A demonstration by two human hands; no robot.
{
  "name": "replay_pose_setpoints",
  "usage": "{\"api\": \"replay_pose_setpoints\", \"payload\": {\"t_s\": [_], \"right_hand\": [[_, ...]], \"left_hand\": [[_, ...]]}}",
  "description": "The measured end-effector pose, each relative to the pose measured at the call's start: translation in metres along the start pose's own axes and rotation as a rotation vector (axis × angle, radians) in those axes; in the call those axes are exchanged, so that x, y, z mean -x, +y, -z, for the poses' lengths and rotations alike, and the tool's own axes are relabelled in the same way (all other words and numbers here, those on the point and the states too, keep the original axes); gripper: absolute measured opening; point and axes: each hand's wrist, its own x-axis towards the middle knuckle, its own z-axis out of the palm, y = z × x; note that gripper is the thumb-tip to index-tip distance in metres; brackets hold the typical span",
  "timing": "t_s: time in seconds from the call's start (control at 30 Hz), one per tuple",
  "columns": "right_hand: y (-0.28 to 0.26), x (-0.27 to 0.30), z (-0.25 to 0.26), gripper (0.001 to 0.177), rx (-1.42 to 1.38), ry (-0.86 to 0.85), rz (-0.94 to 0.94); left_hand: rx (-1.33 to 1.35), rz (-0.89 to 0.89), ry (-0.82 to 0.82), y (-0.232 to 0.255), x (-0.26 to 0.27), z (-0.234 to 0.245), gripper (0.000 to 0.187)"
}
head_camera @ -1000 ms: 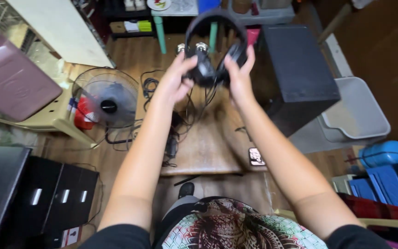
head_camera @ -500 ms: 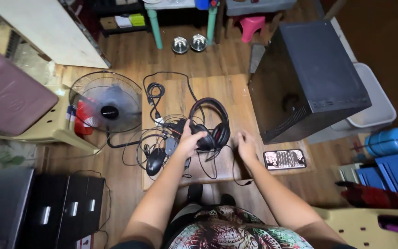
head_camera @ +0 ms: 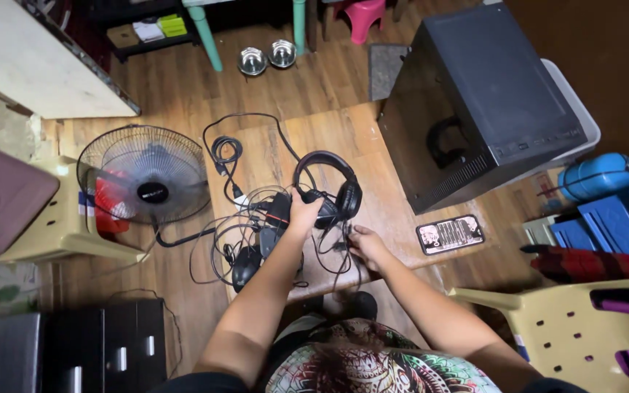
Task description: Moving and organizing various computer components, including keyboards, headsets, speakers, and the PC tower at a gaming desk setup.
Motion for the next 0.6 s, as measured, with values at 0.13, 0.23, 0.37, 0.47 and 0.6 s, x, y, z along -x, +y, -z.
{"api": "replay_pose_setpoints", "payload": {"t_s": [0.13, 0.23, 0.37, 0.47, 0.6], "right_hand": [[0.000, -0.010, -0.006, 0.058, 0.129, 0.032, 0.116], [-0.008, -0.003, 0.001, 0.046, 0.491, 0.172, 0.441], [-0.029, 0.034, 0.031, 0.036, 0.375, 0.261, 0.504], [-0.043, 0.058, 0.087, 0.029, 0.254, 0.354, 0.531], [-0.056, 0.061, 0.208, 0.033, 0.045, 0.469, 0.657]], "left_hand": [[-0.280, -0.018, 0.065, 0.009, -0.007, -0.003, 0.096], [-0.494, -0.023, 0.103, 0.028, -0.006, -0.001, 0.087], [-0.576, 0.013, 0.026, 0.092, 0.024, -0.007, 0.074], [-0.651, -0.168, 0.028, 0.124, 0.048, -0.017, 0.069], [-0.586, -0.645, 0.018, 0.115, 0.064, -0.044, 0.065]]}}
